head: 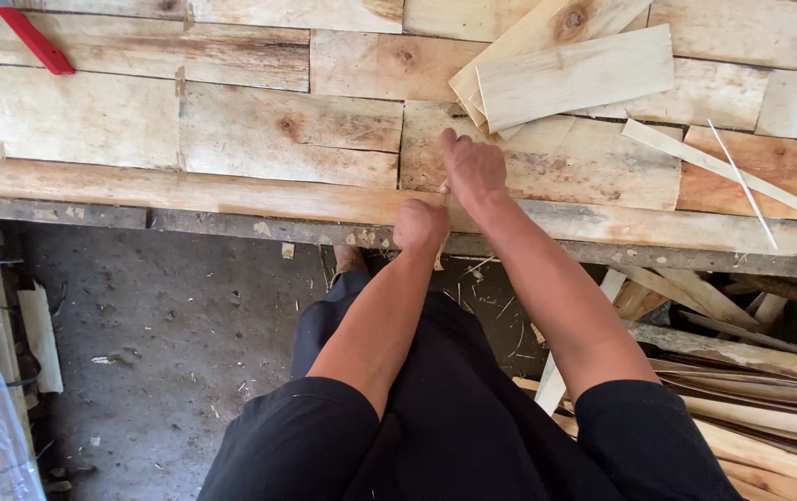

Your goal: Patching gaps in a wooden panel surface using wood strips, glue, and a utility knife.

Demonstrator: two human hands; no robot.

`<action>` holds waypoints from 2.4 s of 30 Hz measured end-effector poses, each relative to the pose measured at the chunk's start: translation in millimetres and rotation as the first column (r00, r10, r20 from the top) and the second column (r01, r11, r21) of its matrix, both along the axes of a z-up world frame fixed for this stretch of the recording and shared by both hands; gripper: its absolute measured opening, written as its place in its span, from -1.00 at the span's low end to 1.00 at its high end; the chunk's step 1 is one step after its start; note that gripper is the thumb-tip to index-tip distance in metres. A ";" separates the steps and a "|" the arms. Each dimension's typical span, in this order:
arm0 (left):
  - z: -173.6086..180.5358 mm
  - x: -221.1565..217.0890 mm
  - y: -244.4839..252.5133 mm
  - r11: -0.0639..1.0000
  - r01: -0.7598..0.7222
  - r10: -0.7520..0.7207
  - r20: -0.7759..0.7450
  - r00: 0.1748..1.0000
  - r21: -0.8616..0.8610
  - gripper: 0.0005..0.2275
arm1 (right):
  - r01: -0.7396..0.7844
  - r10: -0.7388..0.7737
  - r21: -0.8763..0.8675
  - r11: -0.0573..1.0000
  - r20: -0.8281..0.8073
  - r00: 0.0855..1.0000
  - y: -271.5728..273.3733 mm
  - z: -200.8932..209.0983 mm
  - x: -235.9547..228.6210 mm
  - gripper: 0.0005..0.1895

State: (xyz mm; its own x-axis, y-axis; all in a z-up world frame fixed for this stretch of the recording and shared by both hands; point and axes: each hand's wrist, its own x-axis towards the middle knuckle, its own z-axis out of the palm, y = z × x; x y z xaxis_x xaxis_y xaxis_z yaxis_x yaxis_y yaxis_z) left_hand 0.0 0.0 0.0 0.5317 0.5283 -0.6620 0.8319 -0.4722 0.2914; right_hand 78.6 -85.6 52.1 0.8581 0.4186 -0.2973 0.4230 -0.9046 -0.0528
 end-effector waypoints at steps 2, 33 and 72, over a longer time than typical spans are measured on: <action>4.2 1.9 1.0 1.000 -0.003 0.003 -0.016 1.000 -0.010 -0.70 | 0.028 -0.028 0.043 0.999 -0.009 1.000 -2.9 -12.7 8.4 -0.23; 0.3 -0.4 16.1 0.992 0.021 -0.025 -0.028 0.999 -0.121 -0.70 | 0.470 -0.465 0.644 0.604 -0.195 0.864 -107.7 -34.8 -88.8 -0.65; 15.8 6.2 3.7 1.000 0.019 -0.020 -0.057 0.998 -0.014 -0.45 | 0.559 -0.455 0.360 0.747 -0.337 0.825 -31.0 -38.5 -51.1 -0.61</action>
